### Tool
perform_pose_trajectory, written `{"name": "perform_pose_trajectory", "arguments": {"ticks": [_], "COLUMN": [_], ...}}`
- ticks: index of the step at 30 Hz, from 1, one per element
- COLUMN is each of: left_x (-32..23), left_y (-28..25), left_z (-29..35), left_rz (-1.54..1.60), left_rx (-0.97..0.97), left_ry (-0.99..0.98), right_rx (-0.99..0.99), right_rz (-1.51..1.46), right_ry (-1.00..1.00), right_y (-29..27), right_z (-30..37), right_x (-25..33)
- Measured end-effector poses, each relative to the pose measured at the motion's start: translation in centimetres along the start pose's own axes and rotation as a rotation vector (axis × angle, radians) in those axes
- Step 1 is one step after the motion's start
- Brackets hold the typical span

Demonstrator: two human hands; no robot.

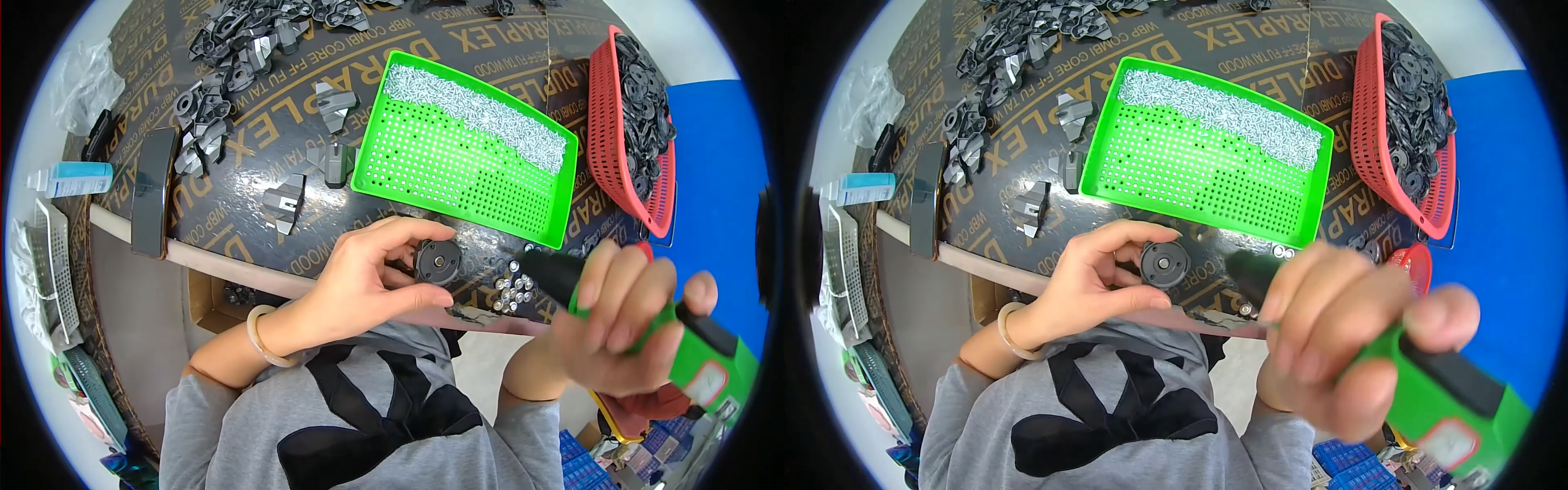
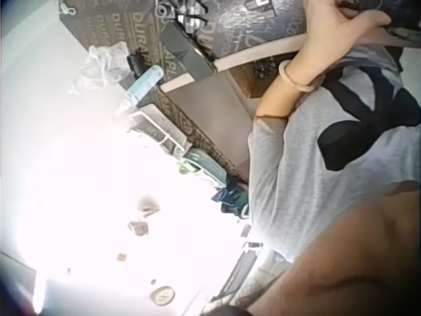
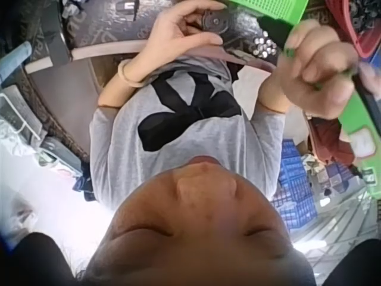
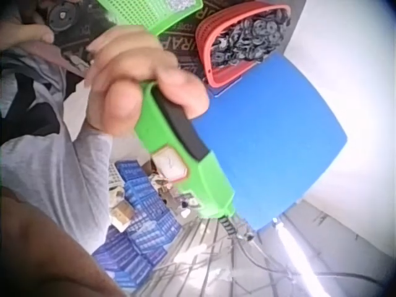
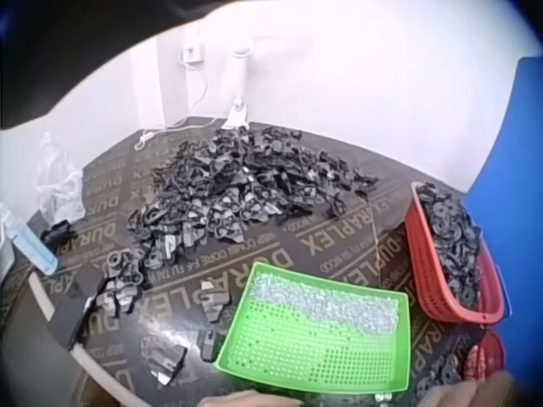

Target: Assembling small plastic components and securing them with screws using an electric screwdriver.

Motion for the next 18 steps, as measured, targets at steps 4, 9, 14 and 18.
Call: {"name": "perform_pose_trajectory", "arguments": {"ticks": [4, 9, 14, 18], "left_x": [0.1, 0.2, 0.0, -0.1], "left_y": [0.3, 0.0, 0.2, 0.3], "left_z": [-0.2, -0.1, -0.1, 0.0], "left_rz": [0.075, -0.009, -0.041, -0.061], "left_rx": [-0.011, -0.020, 0.039, 0.023], "left_ry": [0.027, 0.037, 0.007, 0.013], "right_rx": [-0.003, 0.018, 0.006, 0.007], "right_rz": [-0.006, -0.005, 0.010, 0.000], "right_ry": [0.017, 0.031, 0.030, 0.035], "right_y": [1.1, 1.1, 1.0, 1.0], "right_z": [1.4, 2.3, 2.4, 2.3], "right_x": [0.7, -0.9, -0.9, -0.9]}}
Point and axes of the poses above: each hand's wrist, its own z-axis away from the middle knuckle, its own y-axis out of the palm, x = y × z, the point moved 5 cm from there along -z, towards the middle knuckle, and after that the axes turned 1 degree about z, right-handed, at the moved point
